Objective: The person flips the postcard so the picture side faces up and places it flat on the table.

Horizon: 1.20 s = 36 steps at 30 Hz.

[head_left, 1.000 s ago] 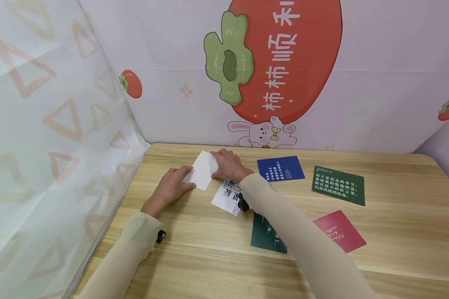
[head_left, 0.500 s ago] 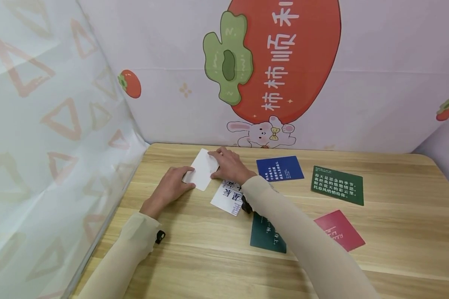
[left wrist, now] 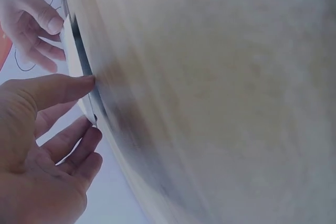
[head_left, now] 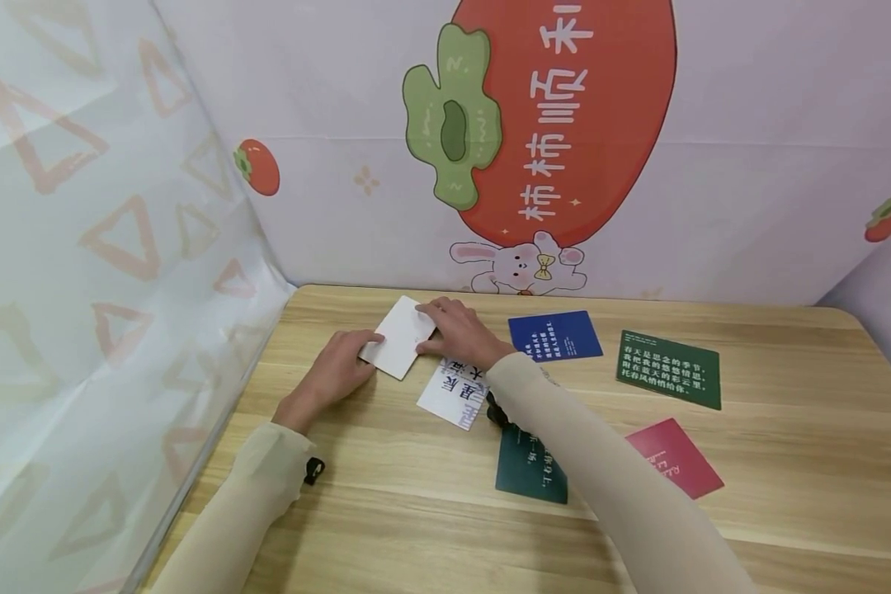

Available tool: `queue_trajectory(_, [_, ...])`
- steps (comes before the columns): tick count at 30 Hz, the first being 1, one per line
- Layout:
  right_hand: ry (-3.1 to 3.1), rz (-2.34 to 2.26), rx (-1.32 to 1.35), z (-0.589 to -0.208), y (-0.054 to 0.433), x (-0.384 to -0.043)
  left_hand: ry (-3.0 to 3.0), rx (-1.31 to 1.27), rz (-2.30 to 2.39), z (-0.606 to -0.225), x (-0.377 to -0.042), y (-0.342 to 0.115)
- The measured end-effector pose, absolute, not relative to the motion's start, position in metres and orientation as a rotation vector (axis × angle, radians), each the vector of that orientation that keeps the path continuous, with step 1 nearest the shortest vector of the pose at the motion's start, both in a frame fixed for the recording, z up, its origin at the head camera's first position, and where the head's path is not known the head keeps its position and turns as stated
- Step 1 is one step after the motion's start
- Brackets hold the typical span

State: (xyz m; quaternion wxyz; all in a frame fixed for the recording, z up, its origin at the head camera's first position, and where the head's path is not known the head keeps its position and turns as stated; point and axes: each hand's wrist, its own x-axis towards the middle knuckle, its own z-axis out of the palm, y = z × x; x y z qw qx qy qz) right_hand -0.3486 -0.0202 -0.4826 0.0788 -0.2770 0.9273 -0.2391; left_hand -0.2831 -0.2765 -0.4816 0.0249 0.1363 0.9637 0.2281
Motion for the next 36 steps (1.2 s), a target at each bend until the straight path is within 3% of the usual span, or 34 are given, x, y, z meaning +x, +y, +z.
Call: queue_trajectory(36, [2.686, -1.000, -0.844, -0.474, 0.001, -0.350, 2.895, 0.407, 0.887, -0.479, -0.271, -0.306])
